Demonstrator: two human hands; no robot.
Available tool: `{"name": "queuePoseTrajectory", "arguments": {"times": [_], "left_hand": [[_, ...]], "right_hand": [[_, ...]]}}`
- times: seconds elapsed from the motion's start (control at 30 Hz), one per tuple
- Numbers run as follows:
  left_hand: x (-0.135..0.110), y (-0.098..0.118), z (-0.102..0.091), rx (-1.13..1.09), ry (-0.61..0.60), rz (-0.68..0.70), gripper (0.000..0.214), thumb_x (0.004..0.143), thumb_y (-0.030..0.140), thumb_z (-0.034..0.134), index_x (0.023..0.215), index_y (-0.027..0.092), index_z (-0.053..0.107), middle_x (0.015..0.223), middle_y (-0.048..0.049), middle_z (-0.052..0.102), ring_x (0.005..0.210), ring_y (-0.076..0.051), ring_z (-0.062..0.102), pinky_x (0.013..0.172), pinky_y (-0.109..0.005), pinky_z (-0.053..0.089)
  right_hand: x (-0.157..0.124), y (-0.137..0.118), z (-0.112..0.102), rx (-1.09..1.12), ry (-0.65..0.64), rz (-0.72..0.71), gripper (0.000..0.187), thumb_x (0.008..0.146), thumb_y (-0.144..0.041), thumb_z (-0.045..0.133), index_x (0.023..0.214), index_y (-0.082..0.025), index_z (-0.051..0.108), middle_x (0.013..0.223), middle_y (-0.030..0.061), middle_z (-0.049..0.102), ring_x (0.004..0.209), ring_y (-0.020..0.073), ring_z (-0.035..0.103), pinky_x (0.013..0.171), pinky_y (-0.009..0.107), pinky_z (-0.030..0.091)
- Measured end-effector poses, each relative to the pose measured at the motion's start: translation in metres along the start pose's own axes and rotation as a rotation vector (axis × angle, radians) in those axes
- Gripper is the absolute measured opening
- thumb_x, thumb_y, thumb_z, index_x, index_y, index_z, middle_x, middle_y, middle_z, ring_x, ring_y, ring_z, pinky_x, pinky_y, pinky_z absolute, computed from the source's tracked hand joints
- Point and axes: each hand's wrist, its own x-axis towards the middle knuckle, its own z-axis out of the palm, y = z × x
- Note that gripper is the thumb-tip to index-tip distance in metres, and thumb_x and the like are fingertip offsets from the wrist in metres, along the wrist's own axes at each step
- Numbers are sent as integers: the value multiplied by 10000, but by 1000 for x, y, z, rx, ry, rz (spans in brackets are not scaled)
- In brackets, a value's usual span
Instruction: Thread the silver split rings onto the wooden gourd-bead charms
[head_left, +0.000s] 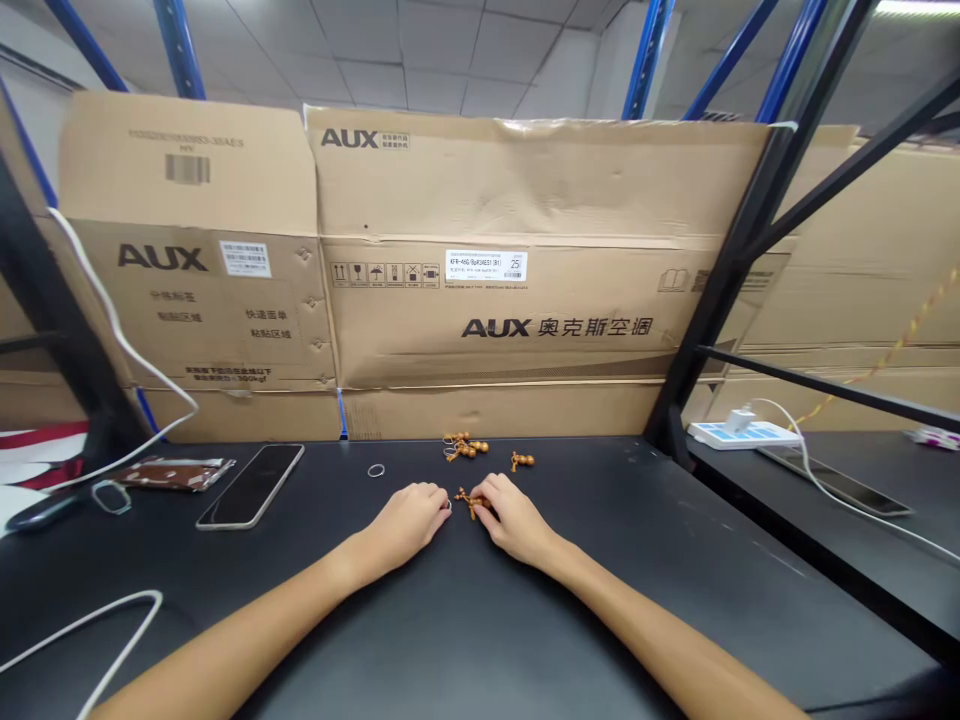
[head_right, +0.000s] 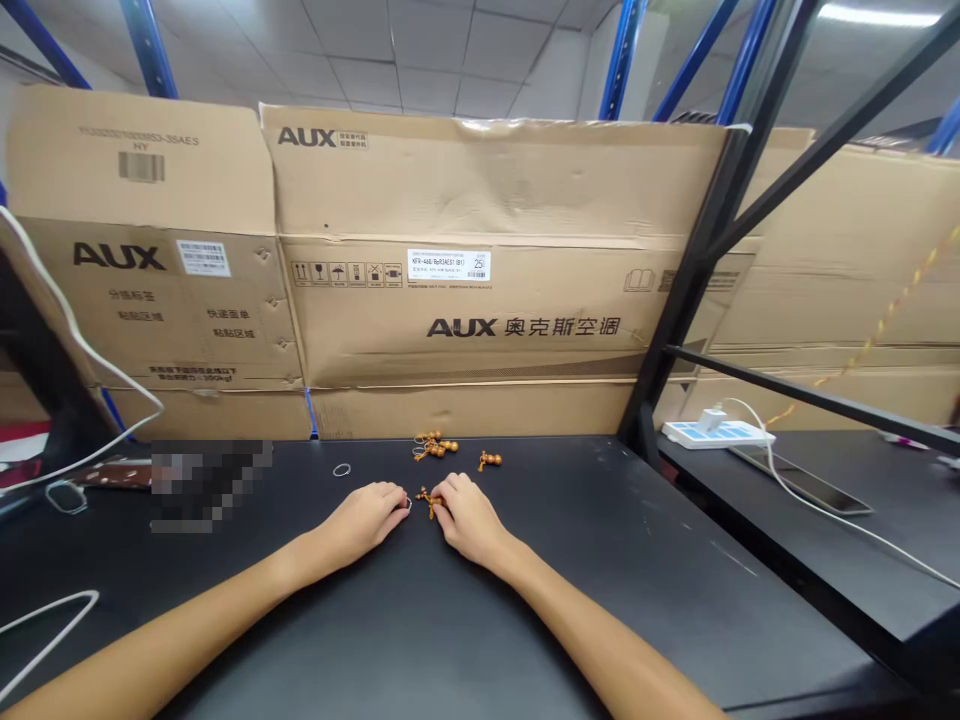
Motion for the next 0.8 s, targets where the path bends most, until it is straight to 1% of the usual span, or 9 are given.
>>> {"name": "queuePoseTrajectory", "arguments": {"times": [0.1,0.23,0.3,0.37,0.47,0.57,0.67,0.8], "left_hand": [[1,2,3,96,-33,20,228,948,216,391,848,153,586,822,-83,627,755,-211,610,715,-315,464],[0,3,8,110,-68,21,204,932,141,375,870,144,569,839,-94,615,757,-222,604,713,-331,468],[-2,2,9,93,-57,6,204,925,123,368,875,142,565,835,-96,609,759,-223,597,717,-338,471],[-3,2,10,44,-1,-5,211,930,131,351,903,139,561,874,-105,608,796,-224,588,745,-345,471],[-3,0,9,-131,123,-28,203,937,165,348,920,150,550,925,-95,597,830,-206,566,774,-335,464],[0,-2,8,-385,185,-84,202,932,212,376,843,170,552,868,-55,594,779,-169,559,740,-288,459],[3,-1,4,-564,188,-161,225,914,260,414,786,172,576,830,-40,616,765,-159,572,729,-264,447],[6,1,2,-741,106,-287,263,879,336,449,747,161,594,741,-31,627,651,-151,563,624,-245,437]], "right_hand": [[0,-2,0,30,9,-7,103,880,-133,477,892,-201,554,901,54,581,858,198,509,764,324,455],[-1,-4,0,62,25,-16,105,878,-132,478,897,-200,556,893,56,579,851,197,510,754,324,454],[-1,-4,0,76,33,-10,102,879,-136,477,905,-200,552,891,55,577,847,195,512,750,323,452],[-2,-3,0,92,39,6,92,879,-145,480,910,-202,545,886,50,575,841,192,514,747,321,448],[-2,-3,0,124,51,33,73,871,-157,489,905,-203,535,868,40,569,811,180,521,731,310,444],[-1,-3,0,171,49,77,49,863,-175,497,892,-201,528,833,28,557,737,158,523,688,289,442],[-1,-6,-1,229,33,97,38,866,-199,498,885,-199,531,802,20,560,701,147,526,658,272,438],[0,-12,-6,327,37,91,72,889,-237,483,910,-199,540,800,18,590,705,142,547,636,255,433]]}}
